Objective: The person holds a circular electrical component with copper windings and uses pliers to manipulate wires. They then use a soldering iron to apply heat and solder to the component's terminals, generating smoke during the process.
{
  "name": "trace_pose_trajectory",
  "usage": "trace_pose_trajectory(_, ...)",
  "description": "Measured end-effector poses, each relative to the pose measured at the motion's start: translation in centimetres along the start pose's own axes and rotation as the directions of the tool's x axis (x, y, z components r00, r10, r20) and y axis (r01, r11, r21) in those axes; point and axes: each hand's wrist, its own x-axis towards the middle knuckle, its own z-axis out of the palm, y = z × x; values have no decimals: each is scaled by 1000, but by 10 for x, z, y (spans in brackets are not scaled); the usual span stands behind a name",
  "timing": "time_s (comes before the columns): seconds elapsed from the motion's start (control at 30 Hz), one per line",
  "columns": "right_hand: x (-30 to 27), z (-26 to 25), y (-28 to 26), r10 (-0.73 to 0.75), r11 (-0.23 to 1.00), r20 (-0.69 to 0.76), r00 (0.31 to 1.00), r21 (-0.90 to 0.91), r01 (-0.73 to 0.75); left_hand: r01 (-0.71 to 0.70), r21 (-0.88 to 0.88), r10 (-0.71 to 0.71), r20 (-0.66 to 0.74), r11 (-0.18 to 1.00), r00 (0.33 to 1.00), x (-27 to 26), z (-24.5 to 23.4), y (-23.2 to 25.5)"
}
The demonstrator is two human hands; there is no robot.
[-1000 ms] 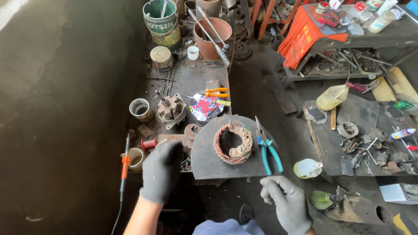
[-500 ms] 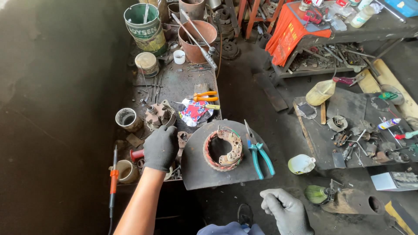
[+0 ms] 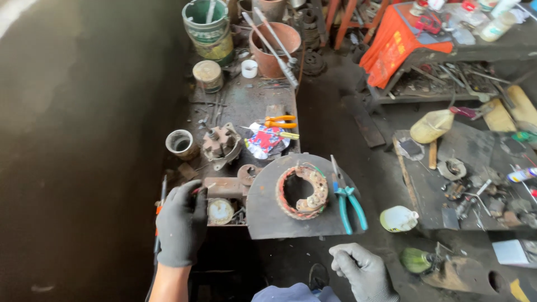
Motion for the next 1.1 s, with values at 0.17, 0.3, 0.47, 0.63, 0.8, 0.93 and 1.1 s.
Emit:
trace_pose_trajectory(0.17,0,37,-6,52,992,134,990,-121,-36,432,19,-432,-27,902,902,-33,-29,-64)
trace_pose_trajectory(0.3,-2,58,-18,20,969,299,954,-239,55,618,69,-618,-15,783,786,-45,-42,-115)
trace_pose_trajectory(0.47,-5,77,-35,76,931,380,922,-357,71,683,8,-681,76,731,728,-48,-24,-159)
trace_pose_trajectory(0.63,-4,85,-23,-75,893,570,818,-327,309,728,-196,-697,211,657,685,-53,-22,-153)
trace_pose_trajectory(0.8,-4,90,-25,-20,882,621,783,-358,307,736,-229,-687,264,637,677,-45,-18,-154)
trace_pose_trajectory(0.93,-4,92,-27,-42,880,628,777,-345,326,775,-172,-704,333,608,627,-40,-17,-152)
trace_pose_trajectory(1.1,-4,92,-20,-48,872,631,774,-352,341,720,-195,-645,334,666,687,-48,11,-191)
